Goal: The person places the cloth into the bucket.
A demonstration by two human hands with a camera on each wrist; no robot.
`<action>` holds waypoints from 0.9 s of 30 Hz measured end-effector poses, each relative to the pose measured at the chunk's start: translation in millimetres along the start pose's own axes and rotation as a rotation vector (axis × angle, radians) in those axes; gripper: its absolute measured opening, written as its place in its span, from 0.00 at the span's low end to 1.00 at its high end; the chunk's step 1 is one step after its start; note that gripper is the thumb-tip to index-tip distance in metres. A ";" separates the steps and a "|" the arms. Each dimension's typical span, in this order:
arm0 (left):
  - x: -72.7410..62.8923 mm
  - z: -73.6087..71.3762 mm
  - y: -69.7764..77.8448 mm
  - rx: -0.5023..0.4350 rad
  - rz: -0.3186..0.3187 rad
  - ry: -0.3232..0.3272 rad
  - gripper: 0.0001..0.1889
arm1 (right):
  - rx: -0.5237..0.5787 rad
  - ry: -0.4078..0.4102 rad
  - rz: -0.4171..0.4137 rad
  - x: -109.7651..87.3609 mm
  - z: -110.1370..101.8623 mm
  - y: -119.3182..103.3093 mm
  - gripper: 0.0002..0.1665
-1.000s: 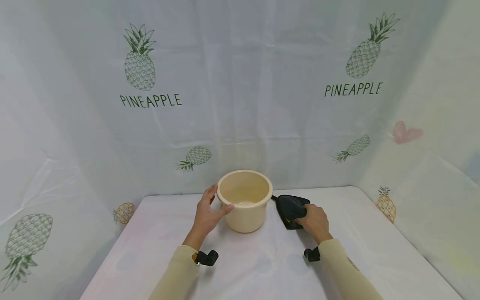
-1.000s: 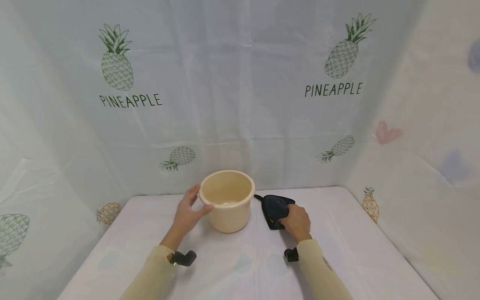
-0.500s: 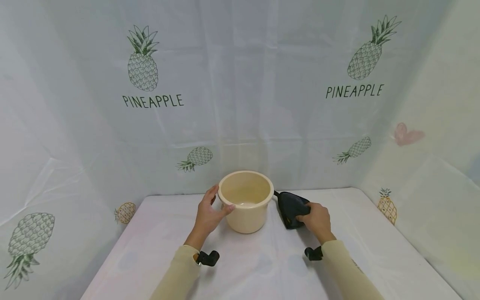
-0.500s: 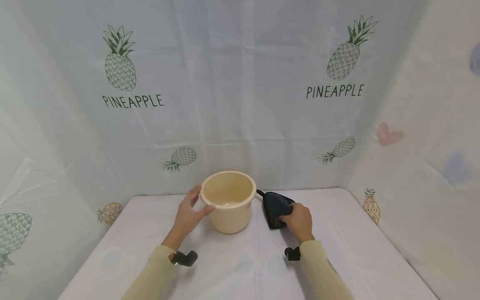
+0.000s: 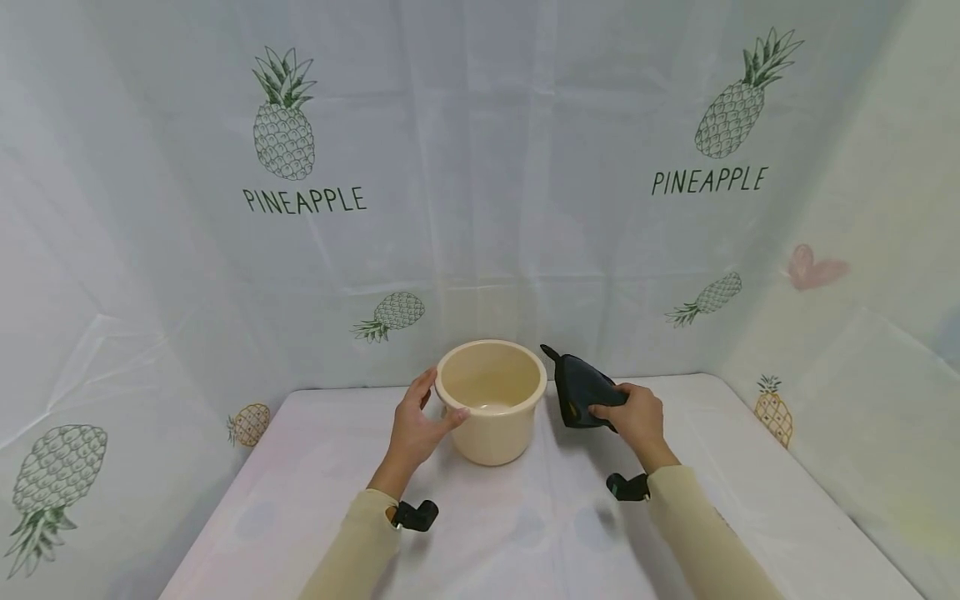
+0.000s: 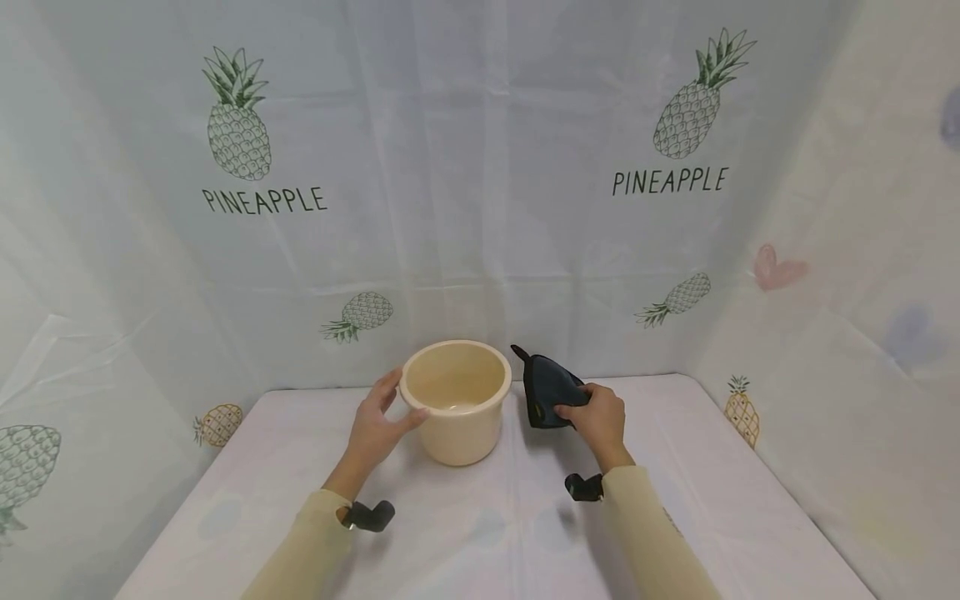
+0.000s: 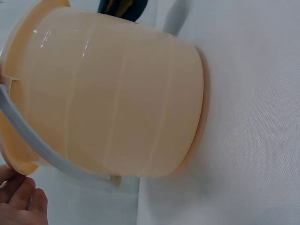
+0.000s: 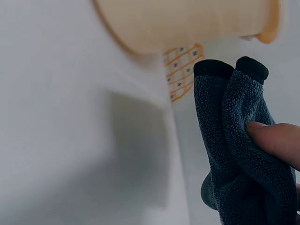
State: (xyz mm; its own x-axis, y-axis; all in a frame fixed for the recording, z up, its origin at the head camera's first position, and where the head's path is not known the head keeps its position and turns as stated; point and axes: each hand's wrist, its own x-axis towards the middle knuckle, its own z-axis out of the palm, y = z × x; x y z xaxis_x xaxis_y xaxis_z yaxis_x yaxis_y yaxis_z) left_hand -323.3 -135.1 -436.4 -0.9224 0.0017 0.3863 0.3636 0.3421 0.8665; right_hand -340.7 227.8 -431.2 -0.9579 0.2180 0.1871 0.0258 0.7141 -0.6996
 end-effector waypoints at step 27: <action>-1.6 -0.8 4.5 -0.001 -0.008 0.003 0.51 | 0.201 0.033 -0.023 0.5 -45.7 -48.8 0.38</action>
State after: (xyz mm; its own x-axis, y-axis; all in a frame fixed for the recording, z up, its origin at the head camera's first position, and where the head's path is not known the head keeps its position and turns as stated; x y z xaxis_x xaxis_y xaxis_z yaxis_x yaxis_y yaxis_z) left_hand -320.1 -134.4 -432.8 -0.9248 -0.0041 0.3803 0.3562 0.3416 0.8697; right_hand -329.4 223.4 -365.5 -0.9475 0.2270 0.2253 -0.0573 0.5725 -0.8179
